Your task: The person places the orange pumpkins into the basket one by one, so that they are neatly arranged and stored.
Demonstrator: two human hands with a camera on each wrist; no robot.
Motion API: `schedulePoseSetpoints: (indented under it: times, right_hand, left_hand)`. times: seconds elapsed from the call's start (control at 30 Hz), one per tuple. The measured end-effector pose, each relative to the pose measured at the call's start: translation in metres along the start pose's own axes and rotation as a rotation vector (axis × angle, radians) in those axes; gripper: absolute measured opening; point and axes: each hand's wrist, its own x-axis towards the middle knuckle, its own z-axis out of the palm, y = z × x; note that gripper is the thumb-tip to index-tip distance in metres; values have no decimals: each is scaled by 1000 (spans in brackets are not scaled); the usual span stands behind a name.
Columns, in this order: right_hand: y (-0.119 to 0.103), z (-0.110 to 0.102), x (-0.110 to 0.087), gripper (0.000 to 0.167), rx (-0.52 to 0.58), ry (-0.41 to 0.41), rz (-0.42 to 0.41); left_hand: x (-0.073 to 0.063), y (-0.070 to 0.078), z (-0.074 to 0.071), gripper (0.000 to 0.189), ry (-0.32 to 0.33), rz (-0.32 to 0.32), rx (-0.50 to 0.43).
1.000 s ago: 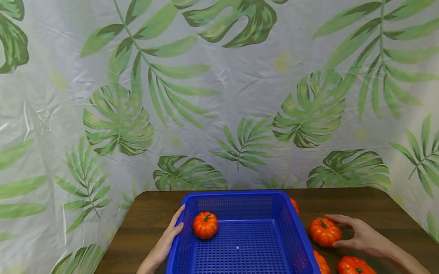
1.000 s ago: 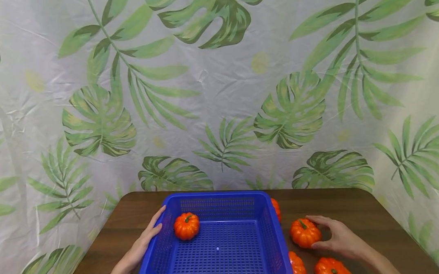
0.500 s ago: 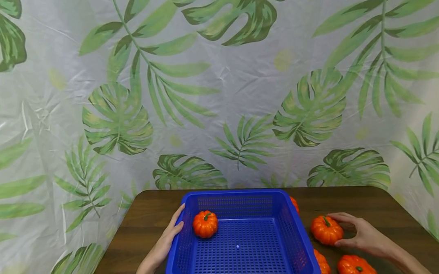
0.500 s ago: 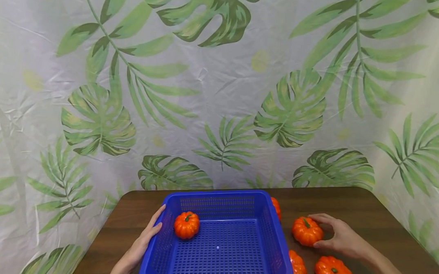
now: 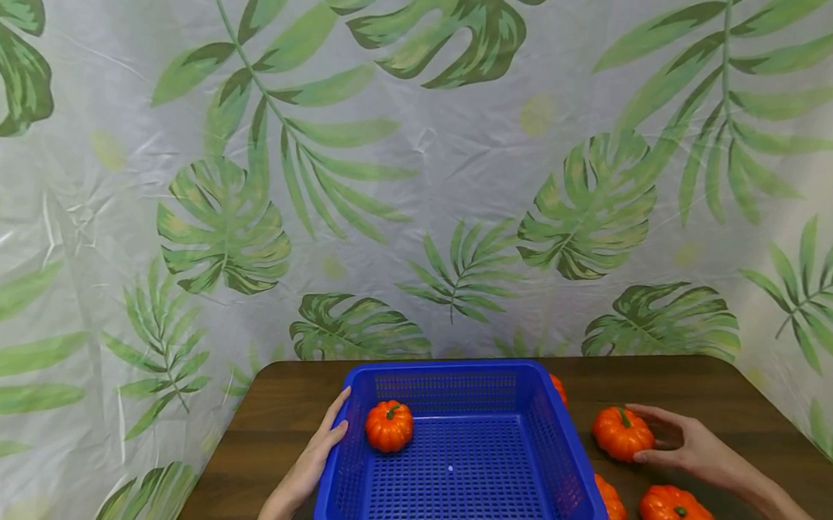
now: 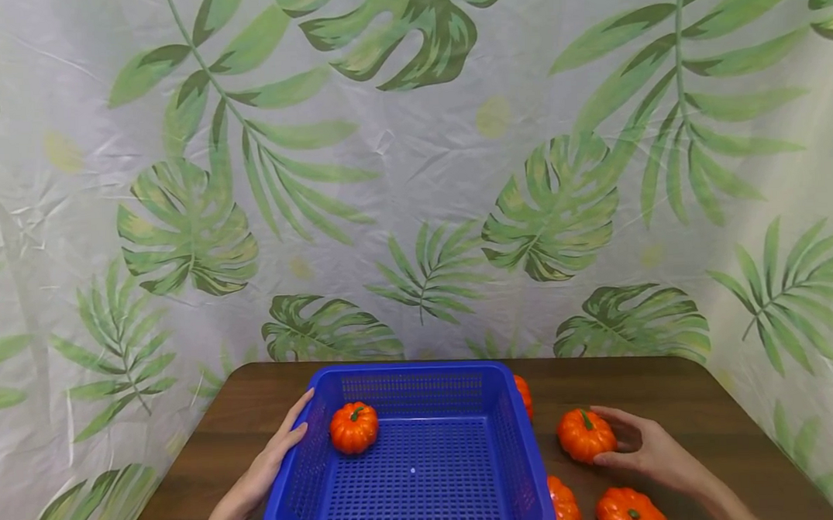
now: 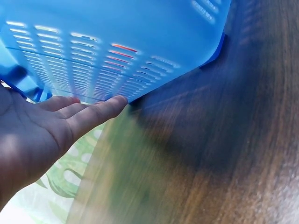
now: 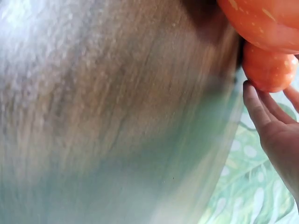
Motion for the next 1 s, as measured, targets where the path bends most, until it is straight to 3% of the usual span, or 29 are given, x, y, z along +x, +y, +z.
schedulePoseSetpoints:
  times: [0.27,0.6,1.0]
  right_hand:
    - [-2,3,2,69,19,4,33]
    - [-22,0,9,71,-159,90,119]
    - [-50,-7,22,69,-229,127,41]
  left_hand:
    - [-1,-1,0,60,0,0,-6]
    - [-1,-1,0,60,-3,0,-4]
    - [-1,1,1,60,0,-2,-2]
